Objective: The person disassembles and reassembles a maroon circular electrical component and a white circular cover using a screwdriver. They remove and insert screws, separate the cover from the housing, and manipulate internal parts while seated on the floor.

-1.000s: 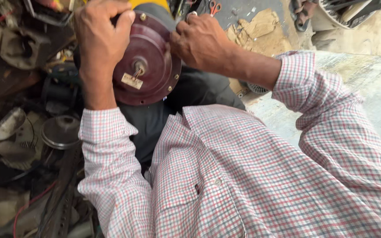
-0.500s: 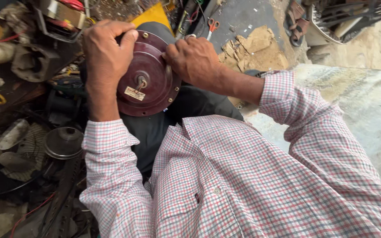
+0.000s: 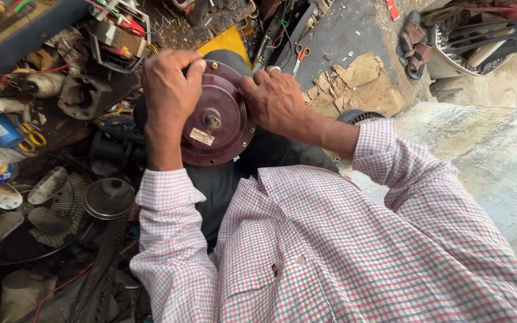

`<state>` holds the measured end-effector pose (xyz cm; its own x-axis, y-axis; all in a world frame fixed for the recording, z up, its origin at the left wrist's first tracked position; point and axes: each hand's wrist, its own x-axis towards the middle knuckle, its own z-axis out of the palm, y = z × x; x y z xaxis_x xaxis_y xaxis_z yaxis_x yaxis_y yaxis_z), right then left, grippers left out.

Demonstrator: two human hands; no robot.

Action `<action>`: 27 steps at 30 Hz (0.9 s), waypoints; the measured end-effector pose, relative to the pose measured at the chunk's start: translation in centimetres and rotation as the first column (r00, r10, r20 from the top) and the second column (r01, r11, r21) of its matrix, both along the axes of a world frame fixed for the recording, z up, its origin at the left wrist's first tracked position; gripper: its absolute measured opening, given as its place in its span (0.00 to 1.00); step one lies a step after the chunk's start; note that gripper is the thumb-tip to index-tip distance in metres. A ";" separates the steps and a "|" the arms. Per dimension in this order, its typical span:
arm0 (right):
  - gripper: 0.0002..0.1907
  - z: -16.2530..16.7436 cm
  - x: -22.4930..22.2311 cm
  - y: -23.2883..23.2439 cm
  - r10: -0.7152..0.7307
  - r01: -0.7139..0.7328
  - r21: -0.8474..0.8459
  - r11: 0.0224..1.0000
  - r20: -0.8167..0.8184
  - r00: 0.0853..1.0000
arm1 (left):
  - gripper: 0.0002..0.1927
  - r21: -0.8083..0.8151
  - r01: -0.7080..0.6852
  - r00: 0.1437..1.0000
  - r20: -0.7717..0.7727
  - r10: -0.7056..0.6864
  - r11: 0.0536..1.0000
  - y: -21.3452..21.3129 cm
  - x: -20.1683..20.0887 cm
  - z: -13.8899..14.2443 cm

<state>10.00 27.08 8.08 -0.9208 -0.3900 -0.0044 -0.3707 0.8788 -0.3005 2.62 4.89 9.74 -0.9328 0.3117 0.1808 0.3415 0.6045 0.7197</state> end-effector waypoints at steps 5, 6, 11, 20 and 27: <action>0.14 0.8 2.0 -0.2 -0.074 0.073 -0.153 0.986 -0.002 0.997 | 0.06 0.041 -0.025 0.999 -0.031 0.027 0.999 -0.3 1.6 1.7; 0.14 1.3 2.1 -0.2 -0.069 0.067 -0.201 0.977 -0.004 0.998 | 0.07 0.043 -0.054 0.998 -0.029 0.056 0.998 -0.4 2.0 2.1; 0.14 4.2 0.3 0.6 -0.013 0.012 -0.414 0.910 0.000 1.000 | 0.08 0.055 -0.169 0.983 -0.060 0.172 0.984 0.0 3.1 3.5; 0.11 3.9 -1.7 1.3 -0.030 -0.020 -0.557 0.830 -0.081 0.996 | 0.10 0.098 -0.293 0.948 0.155 0.277 0.951 -0.2 1.8 2.6; 0.09 2.1 -3.0 2.9 -0.075 0.005 -0.349 0.937 -0.189 0.979 | 0.09 0.014 -0.265 0.962 0.071 0.264 0.964 2.2 -0.3 1.0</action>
